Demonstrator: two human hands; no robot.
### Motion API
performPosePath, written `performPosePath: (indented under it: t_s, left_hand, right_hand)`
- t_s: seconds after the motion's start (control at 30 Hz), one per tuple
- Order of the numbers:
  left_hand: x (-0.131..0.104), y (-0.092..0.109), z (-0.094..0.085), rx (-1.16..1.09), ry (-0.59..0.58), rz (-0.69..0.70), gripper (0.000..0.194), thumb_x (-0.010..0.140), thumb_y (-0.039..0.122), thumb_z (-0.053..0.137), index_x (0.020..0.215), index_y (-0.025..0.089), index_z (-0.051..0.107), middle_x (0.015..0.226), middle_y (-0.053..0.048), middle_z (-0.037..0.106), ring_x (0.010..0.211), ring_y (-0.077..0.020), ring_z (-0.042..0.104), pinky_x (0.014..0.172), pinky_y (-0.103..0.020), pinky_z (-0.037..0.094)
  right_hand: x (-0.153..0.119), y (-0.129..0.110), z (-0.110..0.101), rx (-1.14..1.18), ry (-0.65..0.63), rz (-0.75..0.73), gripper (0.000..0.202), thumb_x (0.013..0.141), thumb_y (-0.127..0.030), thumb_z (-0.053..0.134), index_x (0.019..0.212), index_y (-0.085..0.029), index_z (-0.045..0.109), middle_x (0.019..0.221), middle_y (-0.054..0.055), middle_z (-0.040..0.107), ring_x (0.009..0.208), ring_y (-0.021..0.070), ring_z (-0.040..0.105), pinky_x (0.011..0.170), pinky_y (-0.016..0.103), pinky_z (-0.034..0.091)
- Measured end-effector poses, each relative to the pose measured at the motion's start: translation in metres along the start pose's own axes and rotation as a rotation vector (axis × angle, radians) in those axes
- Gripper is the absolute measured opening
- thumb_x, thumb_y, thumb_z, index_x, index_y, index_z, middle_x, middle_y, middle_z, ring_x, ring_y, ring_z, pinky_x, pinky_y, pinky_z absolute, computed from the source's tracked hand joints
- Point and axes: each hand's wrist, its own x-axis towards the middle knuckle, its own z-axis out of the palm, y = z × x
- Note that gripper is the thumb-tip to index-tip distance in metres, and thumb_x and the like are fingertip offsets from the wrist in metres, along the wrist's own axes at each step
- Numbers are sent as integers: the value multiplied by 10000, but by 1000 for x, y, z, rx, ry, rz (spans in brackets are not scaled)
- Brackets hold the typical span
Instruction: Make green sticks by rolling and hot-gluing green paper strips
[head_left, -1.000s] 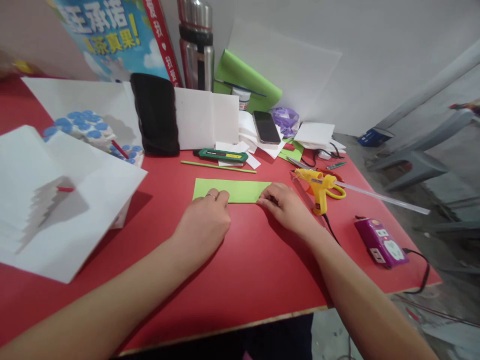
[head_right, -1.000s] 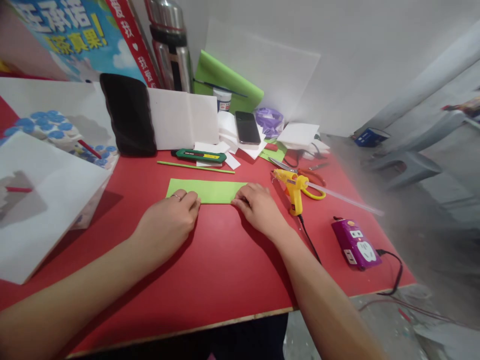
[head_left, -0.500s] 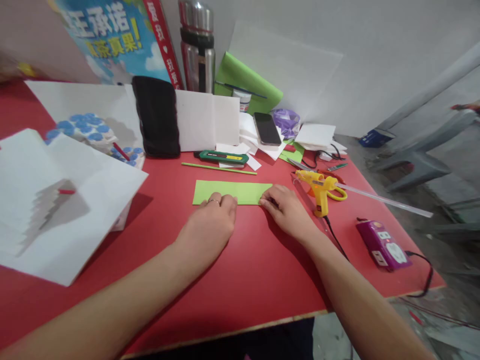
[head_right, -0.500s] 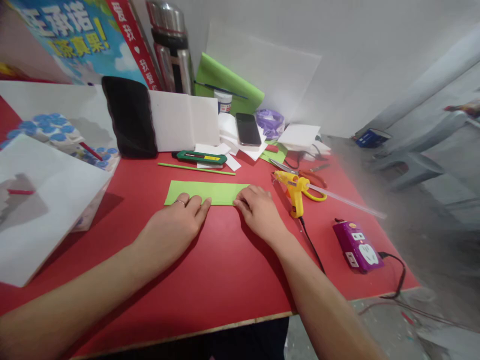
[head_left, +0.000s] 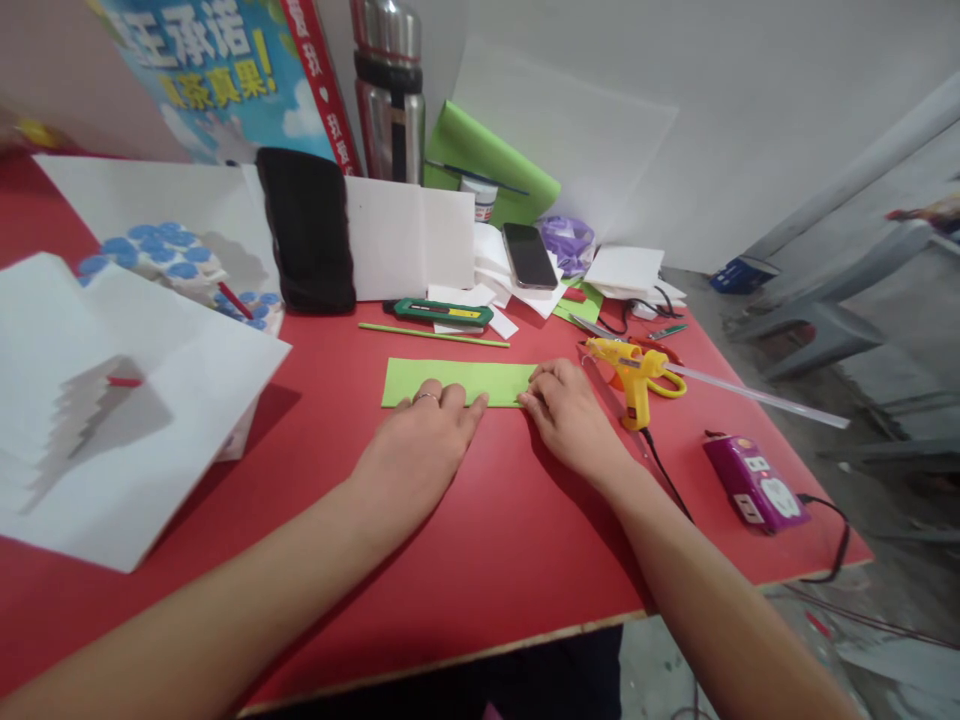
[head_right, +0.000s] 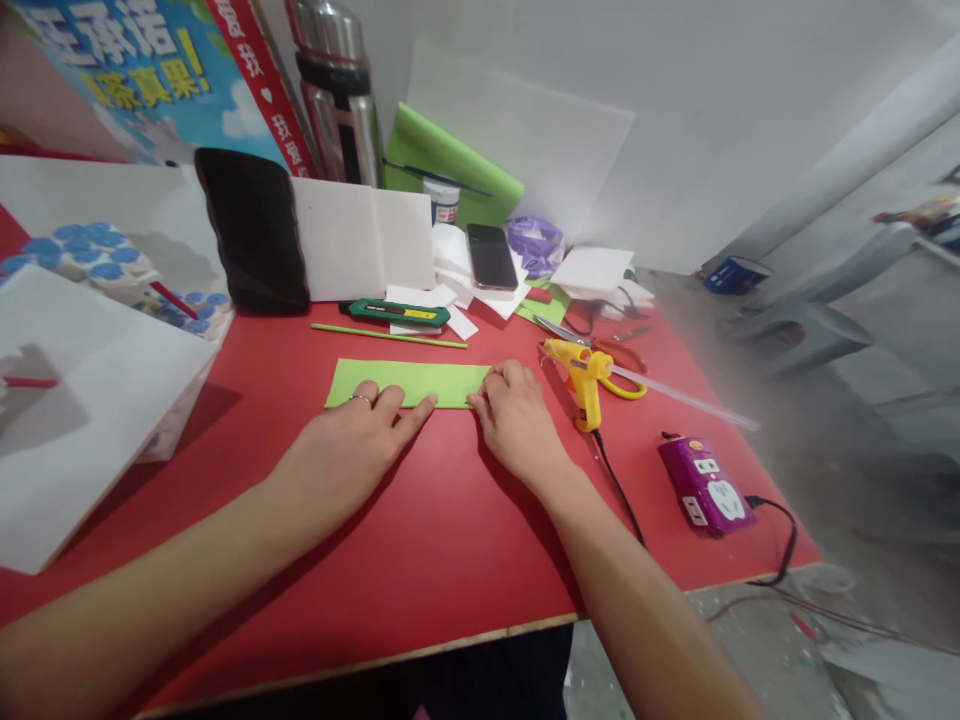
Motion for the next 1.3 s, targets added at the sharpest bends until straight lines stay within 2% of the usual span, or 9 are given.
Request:
performPosePath:
  t_s: [0.23,0.5,0.73,1.03,1.3]
  left_hand:
    - [1,0,0,-15,7,-2,616,985,21,400,1570,199,476,1133,-150,629,1048,-306,608,711,-356,548]
    - [2,0,1,2,7,5,624,985,12,373,1576,193,462,1137,-140,624,1058,-311,605,704,-365,556]
    - [1,2,1,1,-5,0,608,996,26,378,1576,188,462,1133,-148,624,1057,-309,601,693,-356,552]
    - [1,1,1,-1,13,-1,620,977,6,404,1564,189,479,1106,-146,621,1031,-305,606,696,-361,539]
    - [1,2,-2,-1,27,1,621,985,40,424,1565,255,472,1065,-128,618,994,-276,582,658,-308,497]
  right_hand:
    - [-1,6,-1,-86,-2,-50,177,1043,-306,517,953,-185,610,1147,152,571,1064,300,555,966,470,482]
    - [-2,12,2,-120,26,-61,207,1045,-337,521,949,-186,625,1183,165,576,1117,315,560,971,476,477]
    - [-2,13,1,-187,48,-38,230,1052,-327,494,934,-180,627,1172,175,584,1083,322,552,969,487,461]
    - [-2,19,0,-117,53,-48,237,1044,-356,528,890,-194,608,1190,164,586,1103,308,548,972,478,461]
    - [-2,20,-1,-95,66,-45,243,1039,-358,525,879,-200,618,1187,164,593,1101,309,549,951,480,469]
